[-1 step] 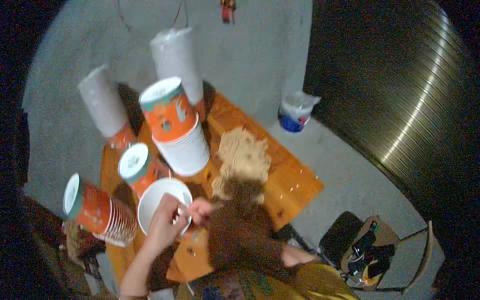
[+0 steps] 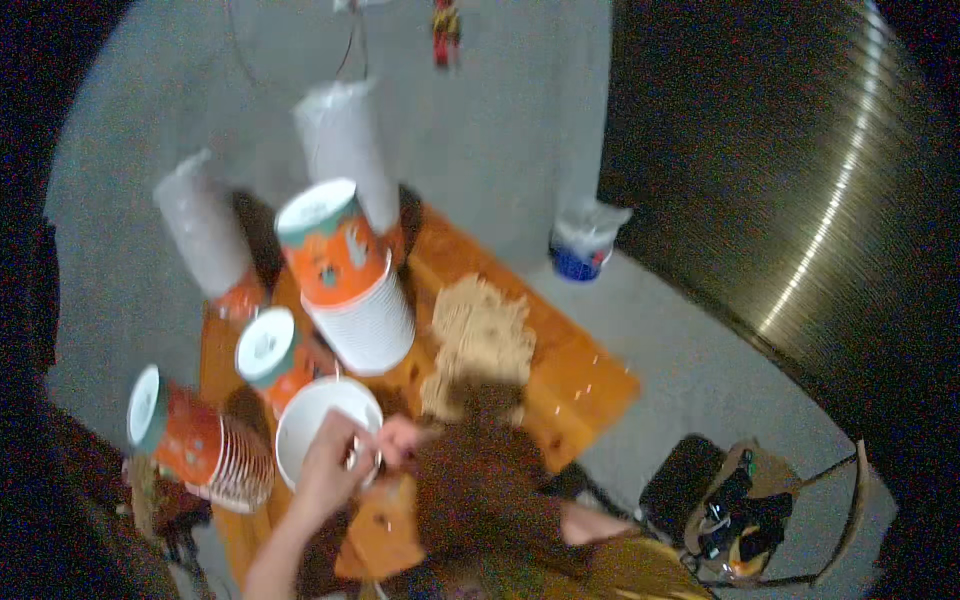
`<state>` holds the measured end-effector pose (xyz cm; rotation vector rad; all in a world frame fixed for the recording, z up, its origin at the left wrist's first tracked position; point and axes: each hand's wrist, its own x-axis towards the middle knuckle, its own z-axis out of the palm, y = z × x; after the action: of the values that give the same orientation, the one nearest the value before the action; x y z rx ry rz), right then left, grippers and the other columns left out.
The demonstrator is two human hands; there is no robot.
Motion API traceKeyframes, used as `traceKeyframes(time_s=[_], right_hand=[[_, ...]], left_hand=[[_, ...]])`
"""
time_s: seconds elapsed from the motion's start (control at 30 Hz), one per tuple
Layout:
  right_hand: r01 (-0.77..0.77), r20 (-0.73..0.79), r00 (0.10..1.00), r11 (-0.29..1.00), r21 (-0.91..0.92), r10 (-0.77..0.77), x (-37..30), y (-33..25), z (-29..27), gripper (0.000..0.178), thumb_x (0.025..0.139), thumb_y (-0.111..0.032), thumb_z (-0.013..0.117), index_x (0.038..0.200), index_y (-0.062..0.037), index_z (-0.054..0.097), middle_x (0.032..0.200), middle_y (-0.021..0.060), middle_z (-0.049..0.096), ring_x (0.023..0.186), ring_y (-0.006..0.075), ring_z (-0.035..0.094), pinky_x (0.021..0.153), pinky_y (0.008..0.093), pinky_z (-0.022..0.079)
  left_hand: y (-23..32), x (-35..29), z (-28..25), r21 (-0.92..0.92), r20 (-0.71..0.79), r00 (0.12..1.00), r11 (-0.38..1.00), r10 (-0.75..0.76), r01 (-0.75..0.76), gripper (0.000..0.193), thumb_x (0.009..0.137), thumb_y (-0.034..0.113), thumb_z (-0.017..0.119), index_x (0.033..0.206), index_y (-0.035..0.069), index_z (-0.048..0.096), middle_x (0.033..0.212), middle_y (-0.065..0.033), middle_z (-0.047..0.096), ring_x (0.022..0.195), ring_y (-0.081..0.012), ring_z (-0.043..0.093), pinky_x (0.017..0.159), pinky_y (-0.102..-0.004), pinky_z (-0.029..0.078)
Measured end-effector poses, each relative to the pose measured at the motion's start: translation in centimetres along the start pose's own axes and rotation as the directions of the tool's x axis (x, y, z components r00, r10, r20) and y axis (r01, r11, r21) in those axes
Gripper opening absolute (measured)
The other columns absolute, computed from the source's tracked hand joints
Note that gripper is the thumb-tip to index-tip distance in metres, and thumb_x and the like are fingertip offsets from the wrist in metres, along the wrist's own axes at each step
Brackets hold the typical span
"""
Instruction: Threading string through paper bowls to assemble them for manufacturing/packaging.
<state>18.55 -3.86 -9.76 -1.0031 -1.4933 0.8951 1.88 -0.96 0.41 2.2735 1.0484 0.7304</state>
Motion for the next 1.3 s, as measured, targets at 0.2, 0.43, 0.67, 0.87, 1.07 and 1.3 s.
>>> traceKeyframes(time_s=[0.2, 0.43, 0.67, 0.87, 1.07, 1.3], right_hand=[[-0.376, 0.392, 0.881, 0.894, 0.244, 0.264, 1.5, 1.9, 0.0, 0.017, 0.096, -0.017, 0.048, 0.106, -0.0044, 0.05, 0.079, -0.0034, 0.051, 0.071, 0.0057, 0.046, 0.062, 0.0215, 0.039], [0.165, 0.173, 0.97, 0.985, 0.057, -0.173, 1.5, -1.4, 0.4, 0.012, 0.095, -0.013, 0.052, 0.101, -0.0034, 0.05, 0.072, -0.0044, 0.047, 0.062, 0.0033, 0.042, 0.052, 0.0196, 0.033], [0.069, 0.206, 0.976, 0.997, 0.015, -0.071, 1.8, 7.1, 2.2, 0.019, 0.095, -0.011, 0.049, 0.108, 0.0039, 0.051, 0.079, 0.0038, 0.057, 0.066, 0.0104, 0.052, 0.056, 0.0245, 0.042], [0.134, 0.255, 0.964, 0.682, -0.719, 0.079, 0.7, -1.2, -0.2, 0.016, 0.087, -0.017, 0.054, 0.089, -0.0022, 0.059, 0.087, 0.0108, 0.059, 0.081, 0.0235, 0.058, 0.069, 0.0338, 0.048], [0.026, -0.112, 0.991, 0.939, -0.343, -0.068, 0.4, -3.7, 0.6, 0.013, 0.085, -0.017, 0.063, 0.09, -0.0052, 0.061, 0.089, 0.0132, 0.062, 0.075, 0.0243, 0.063, 0.065, 0.0329, 0.05], [0.153, -0.257, 0.941, 0.955, -0.254, -0.219, -0.1, -3.4, 1.5, 0.009, 0.084, -0.01, 0.063, 0.09, -0.0044, 0.059, 0.072, 0.0069, 0.057, 0.057, 0.0116, 0.054, 0.052, 0.0262, 0.044]], left_hand=[[-0.4, -1.1, 0.3, 0.052, -0.021, 0.999, 0.998, -0.031, 0.033, 0.01, 0.08, 0.009, 0.064, 0.082, 0.003, 0.056, 0.07, -0.0068, 0.058, 0.065, -0.016, 0.056, 0.063, -0.0282, 0.046], [-1.5, -0.9, 0.6, -0.065, -0.047, 0.999, 0.998, -0.025, 0.022, 0.014, 0.084, 0.012, 0.06, 0.092, 0.004, 0.051, 0.077, -0.0193, 0.06, 0.074, -0.0338, 0.063, 0.064, -0.0395, 0.048], [-2.6, -1.2, 0.6, -0.175, 0.047, 0.994, 0.979, -0.094, 0.101, 0.011, 0.084, 0.009, 0.059, 0.091, 0.005, 0.053, 0.084, -0.0133, 0.064, 0.081, -0.0285, 0.063, 0.071, -0.0319, 0.047], [-3.5, -1.0, 1.4, -0.237, 0.021, 0.986, 0.957, -0.167, 0.168, 0.023, 0.085, 0.022, 0.061, 0.09, 0.001, 0.053, 0.074, -0.0138, 0.057, 0.07, -0.0201, 0.055, 0.067, -0.0342, 0.047], [-1.5, 0.4, 0.4, -0.439, 0.064, 0.978, 0.875, -0.198, 0.206, 0.008, 0.084, 0.005, 0.06, 0.084, 0.004, 0.052, 0.076, 0.001, 0.055, 0.07, -0.0063, 0.049, 0.066, -0.0229, 0.043], [-1.7, -0.5, 0.6, -0.616, 0.1, 0.973, 0.755, -0.209, 0.225, 0.016, 0.084, 0.0, 0.059, 0.094, 0.005, 0.048, 0.082, 0.0018, 0.053, 0.077, -0.0056, 0.049, 0.072, -0.0205, 0.04]])
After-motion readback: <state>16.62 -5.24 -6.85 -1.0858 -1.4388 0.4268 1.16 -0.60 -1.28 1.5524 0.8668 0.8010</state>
